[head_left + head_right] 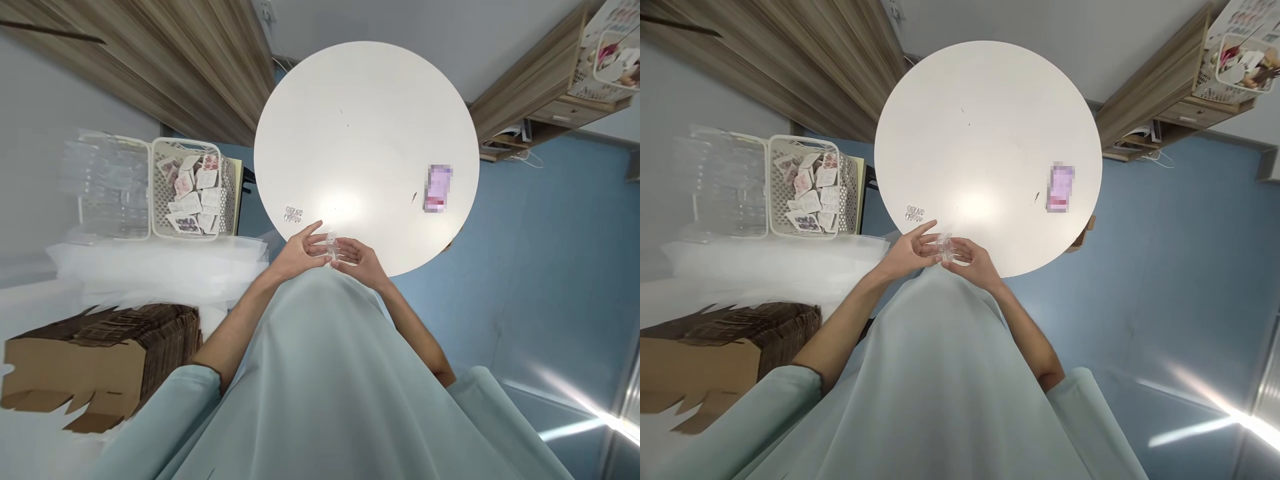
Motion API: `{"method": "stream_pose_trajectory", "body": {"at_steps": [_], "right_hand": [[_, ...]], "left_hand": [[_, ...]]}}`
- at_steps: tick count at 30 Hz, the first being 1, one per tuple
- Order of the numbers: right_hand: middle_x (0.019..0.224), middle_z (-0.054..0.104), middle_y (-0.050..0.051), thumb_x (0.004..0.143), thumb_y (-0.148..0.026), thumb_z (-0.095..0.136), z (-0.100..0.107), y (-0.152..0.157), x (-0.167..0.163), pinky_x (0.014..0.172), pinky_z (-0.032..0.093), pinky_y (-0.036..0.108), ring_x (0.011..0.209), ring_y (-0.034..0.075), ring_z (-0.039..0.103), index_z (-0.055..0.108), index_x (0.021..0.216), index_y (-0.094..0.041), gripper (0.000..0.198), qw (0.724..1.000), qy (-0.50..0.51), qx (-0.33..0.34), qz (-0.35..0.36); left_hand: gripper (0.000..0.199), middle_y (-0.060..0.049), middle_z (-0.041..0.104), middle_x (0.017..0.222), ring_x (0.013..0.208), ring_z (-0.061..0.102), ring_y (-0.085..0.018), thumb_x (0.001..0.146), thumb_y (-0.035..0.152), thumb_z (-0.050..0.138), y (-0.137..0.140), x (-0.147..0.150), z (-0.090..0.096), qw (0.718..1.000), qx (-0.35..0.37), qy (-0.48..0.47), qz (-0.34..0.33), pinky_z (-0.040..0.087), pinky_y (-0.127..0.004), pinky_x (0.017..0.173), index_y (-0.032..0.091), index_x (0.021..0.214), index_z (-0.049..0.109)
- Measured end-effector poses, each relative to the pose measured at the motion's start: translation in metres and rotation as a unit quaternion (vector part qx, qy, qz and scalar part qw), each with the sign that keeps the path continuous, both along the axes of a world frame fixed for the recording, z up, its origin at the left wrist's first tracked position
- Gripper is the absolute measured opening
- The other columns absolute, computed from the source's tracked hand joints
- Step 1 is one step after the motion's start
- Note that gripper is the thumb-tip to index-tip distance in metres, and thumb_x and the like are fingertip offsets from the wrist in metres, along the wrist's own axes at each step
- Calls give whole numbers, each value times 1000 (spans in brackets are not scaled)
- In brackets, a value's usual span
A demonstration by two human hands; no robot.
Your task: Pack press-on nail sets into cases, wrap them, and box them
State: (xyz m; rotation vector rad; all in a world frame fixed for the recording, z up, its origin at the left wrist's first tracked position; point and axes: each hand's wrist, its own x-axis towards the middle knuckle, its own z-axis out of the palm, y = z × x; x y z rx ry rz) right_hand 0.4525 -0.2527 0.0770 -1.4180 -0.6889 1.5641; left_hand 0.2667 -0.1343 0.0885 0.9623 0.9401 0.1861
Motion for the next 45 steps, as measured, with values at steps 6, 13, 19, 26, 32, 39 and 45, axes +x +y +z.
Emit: {"method": "stream_pose_trajectory", "body": {"at_steps": [6,13,19,26,32,39,45], "right_hand": [[137,73,7,78,-50,91,3,13,-15,120,51,50,131,28,68,69,134,-29,63,1000,19,-9,22],[139,70,8,88,-63,76,5,39,-43,104,62,46,114,24,75,65,112,-27,44,995,-1,-8,-97],[122,70,7,97,-71,59,-12,62,-83,82,66,37,93,19,75,60,103,-26,46,968,-103,4,-229],[110,64,2,94,-74,61,-20,87,-81,75,65,31,79,14,72,62,99,-26,48,982,-135,42,-125],[107,65,0,88,-80,64,-15,118,-85,68,63,29,74,14,70,61,97,-26,55,991,-124,37,-17],[120,69,6,97,-64,62,-53,157,-84,83,60,33,89,18,67,66,114,-26,42,957,-285,15,39],[131,60,12,89,-35,76,-106,173,-81,90,55,40,98,24,66,62,126,-21,41,865,-456,-65,198]], "left_hand": [[121,-27,59,152,130,67,-43,66,37,99,11,-34,-8,998,-32,-51,18,57,-55,106,21,167,35],[118,-24,55,158,134,65,-42,70,46,98,21,-60,-16,991,-22,-114,69,47,-61,117,27,168,35],[108,-18,49,164,148,51,-40,75,46,94,26,-78,-21,990,25,-135,42,42,-59,122,31,166,39],[97,-18,48,165,136,60,-33,83,42,86,56,-100,-29,993,85,-81,33,50,-52,114,29,166,38],[78,-19,62,152,129,62,-34,83,43,86,71,-114,-26,995,82,-51,23,57,-44,98,20,152,59],[72,-15,67,147,135,61,-34,78,44,90,60,-150,-23,987,44,-25,153,57,-41,100,22,143,68],[73,-12,66,148,130,64,-31,76,41,90,41,-184,-33,969,31,15,246,58,-38,95,25,143,68]]}}
